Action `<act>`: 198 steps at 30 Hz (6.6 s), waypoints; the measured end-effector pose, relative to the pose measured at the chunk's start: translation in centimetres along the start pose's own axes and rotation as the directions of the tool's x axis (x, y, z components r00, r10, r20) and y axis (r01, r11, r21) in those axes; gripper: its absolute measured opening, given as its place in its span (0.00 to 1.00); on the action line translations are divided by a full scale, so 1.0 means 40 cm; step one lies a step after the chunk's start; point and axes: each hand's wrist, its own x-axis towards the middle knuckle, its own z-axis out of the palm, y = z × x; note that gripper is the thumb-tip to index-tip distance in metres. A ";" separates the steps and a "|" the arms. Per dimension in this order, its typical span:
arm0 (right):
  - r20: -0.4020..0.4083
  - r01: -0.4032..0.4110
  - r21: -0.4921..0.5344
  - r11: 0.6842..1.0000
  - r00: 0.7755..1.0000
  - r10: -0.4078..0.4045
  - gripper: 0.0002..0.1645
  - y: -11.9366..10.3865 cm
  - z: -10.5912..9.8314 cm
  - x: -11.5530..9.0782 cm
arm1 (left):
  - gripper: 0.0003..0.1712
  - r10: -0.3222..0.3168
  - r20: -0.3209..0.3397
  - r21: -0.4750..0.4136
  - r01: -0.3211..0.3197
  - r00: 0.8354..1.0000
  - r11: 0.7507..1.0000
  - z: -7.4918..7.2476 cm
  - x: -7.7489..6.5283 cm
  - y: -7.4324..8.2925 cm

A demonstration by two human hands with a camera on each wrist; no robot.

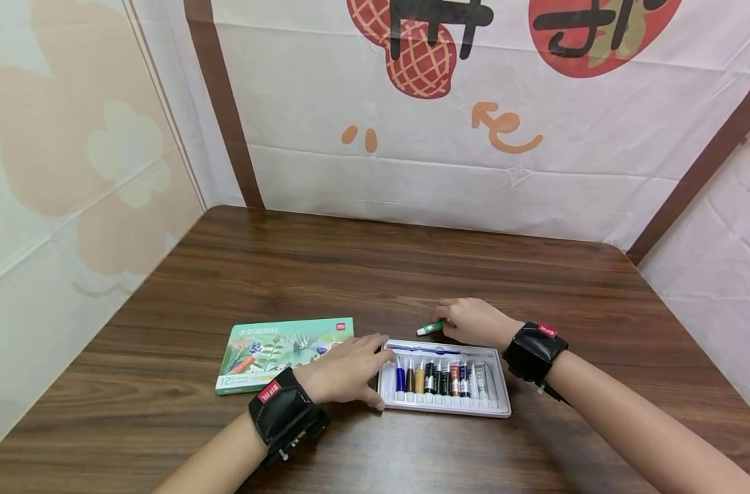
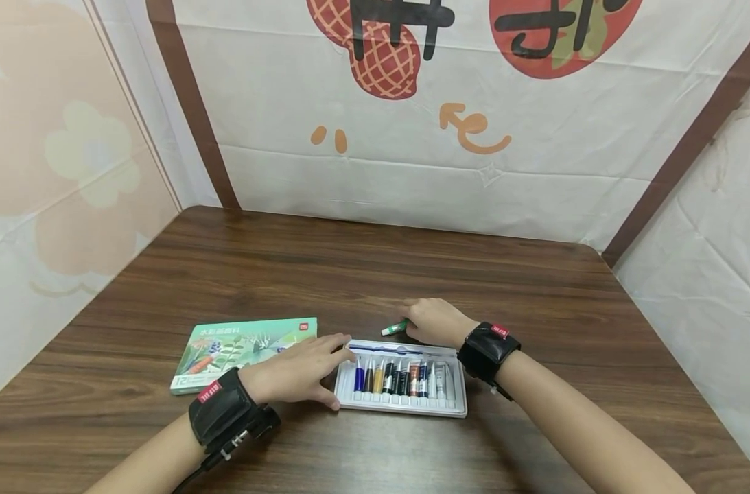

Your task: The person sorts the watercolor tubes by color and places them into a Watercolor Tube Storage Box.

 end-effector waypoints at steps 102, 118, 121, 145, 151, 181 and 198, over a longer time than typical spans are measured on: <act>-0.052 0.264 -0.051 0.963 0.962 -0.267 0.11 -0.138 -0.048 -0.061 | 0.46 0.110 -0.076 0.038 -0.107 0.991 0.993 0.015 -0.001 -0.007; -0.019 0.001 -0.031 1.000 1.000 -0.002 0.16 -0.192 -0.045 -0.189 | 0.42 0.170 0.109 -0.133 -0.155 0.979 0.979 0.009 -0.005 0.044; -0.010 -0.012 -0.043 0.999 1.000 0.011 0.19 -0.192 -0.044 -0.193 | 0.40 0.162 0.088 -0.164 -0.146 0.983 0.975 0.006 -0.004 0.035; -0.072 0.029 -0.135 0.990 0.997 -0.039 0.22 -0.187 -0.033 -0.208 | 0.32 0.210 -0.064 0.060 -0.207 0.976 0.977 0.015 -0.016 0.037; -0.070 -0.003 -0.126 0.992 0.998 -0.006 0.21 -0.188 -0.031 -0.204 | 0.36 0.193 -0.037 -0.035 -0.194 0.981 0.980 0.018 -0.014 0.034; -0.068 -0.022 -0.231 0.973 0.998 0.007 0.29 -0.230 -0.007 -0.167 | 0.40 0.183 0.020 -0.024 -0.182 0.983 0.983 0.018 0.005 0.074; -0.063 -0.080 -0.068 0.994 0.995 0.076 0.25 -0.204 -0.023 -0.199 | 0.44 0.192 0.045 -0.032 -0.190 0.980 0.981 0.033 0.005 0.067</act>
